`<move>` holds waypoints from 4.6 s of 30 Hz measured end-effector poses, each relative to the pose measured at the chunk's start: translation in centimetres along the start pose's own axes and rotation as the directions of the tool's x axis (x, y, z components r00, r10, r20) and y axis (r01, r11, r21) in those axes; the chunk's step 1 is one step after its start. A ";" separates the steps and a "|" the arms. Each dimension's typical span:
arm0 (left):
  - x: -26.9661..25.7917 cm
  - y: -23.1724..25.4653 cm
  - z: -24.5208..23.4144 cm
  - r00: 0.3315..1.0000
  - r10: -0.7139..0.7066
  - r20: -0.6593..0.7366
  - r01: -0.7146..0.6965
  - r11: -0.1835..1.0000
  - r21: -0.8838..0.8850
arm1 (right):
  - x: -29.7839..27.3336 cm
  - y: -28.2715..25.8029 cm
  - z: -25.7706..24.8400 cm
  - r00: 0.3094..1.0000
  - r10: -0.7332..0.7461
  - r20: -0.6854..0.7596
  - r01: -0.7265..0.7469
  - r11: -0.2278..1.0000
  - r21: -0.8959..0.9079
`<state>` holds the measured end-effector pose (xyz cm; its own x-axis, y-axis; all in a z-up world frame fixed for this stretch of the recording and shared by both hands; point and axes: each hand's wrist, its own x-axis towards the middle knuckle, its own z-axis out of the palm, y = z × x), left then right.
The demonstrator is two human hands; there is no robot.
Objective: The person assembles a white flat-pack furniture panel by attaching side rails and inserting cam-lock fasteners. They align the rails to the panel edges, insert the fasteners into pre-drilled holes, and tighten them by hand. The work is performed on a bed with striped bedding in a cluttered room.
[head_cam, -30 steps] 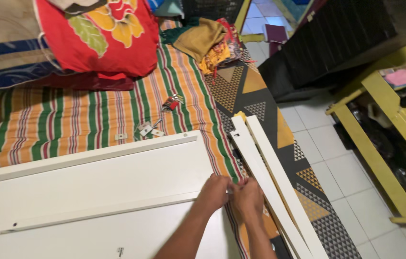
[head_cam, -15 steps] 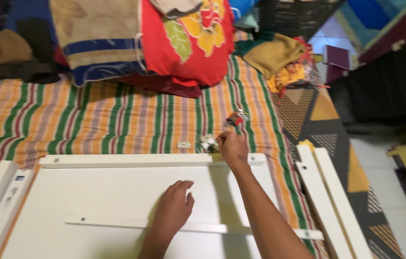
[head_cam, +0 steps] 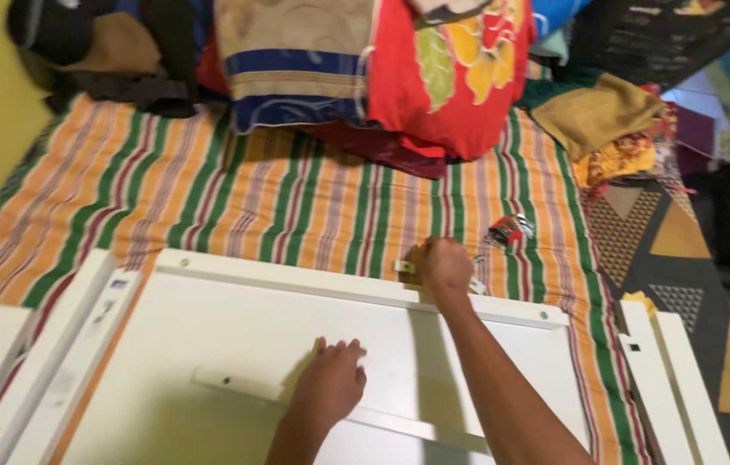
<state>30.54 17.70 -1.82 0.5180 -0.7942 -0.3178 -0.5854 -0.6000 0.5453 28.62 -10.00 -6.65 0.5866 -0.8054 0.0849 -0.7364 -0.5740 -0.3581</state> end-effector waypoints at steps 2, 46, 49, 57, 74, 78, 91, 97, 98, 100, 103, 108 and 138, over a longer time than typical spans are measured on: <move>-1.4 -1.6 -1.6 0.956 -0.053 -0.287 0.004 0.986 -0.168 | -1.8 -2.6 -2.3 0.994 -0.026 -0.104 0.057 0.950 0.306; -28.3 -3.2 -12.6 0.936 -0.211 -0.281 -0.219 0.278 -0.935 | -38.1 -22.1 -23.1 0.998 -0.055 0.043 0.008 0.701 0.713; -29.3 -2.8 -13.0 0.942 -0.180 -0.284 -0.228 0.279 -0.933 | -38.7 -22.1 -23.5 0.996 -0.082 0.032 0.034 0.693 0.720; -31.3 -1.9 -12.9 0.936 -0.035 -0.351 -0.334 0.230 -0.914 | -41.2 -22.6 -24.7 0.993 -0.114 -0.017 0.102 0.801 0.590; -32.6 -2.5 -13.3 0.957 0.075 -0.280 -0.289 0.195 -0.937 | -44.4 -22.6 -26.5 0.985 -0.136 -0.110 0.173 0.850 0.497; -32.9 -2.7 -13.5 0.956 0.094 -0.276 -0.291 0.238 -0.926 | -44.3 -22.8 -26.8 0.992 -0.109 -0.065 0.127 0.874 0.470; -33.2 -2.8 -13.8 0.962 0.084 -0.259 -0.271 0.221 -0.937 | -44.9 -22.8 -25.5 0.975 -0.135 -0.177 0.205 0.857 0.473; -32.8 -3.2 -13.9 0.969 0.056 -0.239 -0.245 0.244 -0.938 | -44.6 -23.7 -25.7 0.981 -0.173 -0.084 0.193 0.883 0.428; -32.8 -3.4 -13.8 0.966 0.060 -0.253 -0.260 0.244 -0.934 | -44.6 -23.8 -25.8 0.972 -0.218 -0.086 0.234 0.883 0.406; -32.7 -3.7 -13.6 0.957 0.069 -0.280 -0.288 0.244 -0.926 | -45.0 -24.1 -25.6 0.978 -0.202 -0.059 0.211 0.926 0.313; -31.8 -4.4 -13.3 0.976 -0.013 -0.219 -0.207 0.275 -0.939 | -45.3 -24.4 -24.6 0.969 -0.247 -0.016 0.244 0.940 0.238; -30.3 -6.2 -11.0 0.958 -0.105 -0.268 -0.202 0.417 -0.886 | -44.0 -21.7 -22.2 0.922 -0.388 0.006 0.377 0.899 0.224; -19.9 -3.2 -2.2 0.997 -0.033 -0.065 0.067 0.759 0.647 | -32.3 10.2 -15.3 0.950 0.184 0.251 -0.142 0.974 -0.177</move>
<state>23.47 35.61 4.49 0.5762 -0.7663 -0.2842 -0.8135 -0.5711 -0.1095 -2.98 7.86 1.18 0.5066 -0.8339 -0.2190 -0.8601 -0.4710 -0.1958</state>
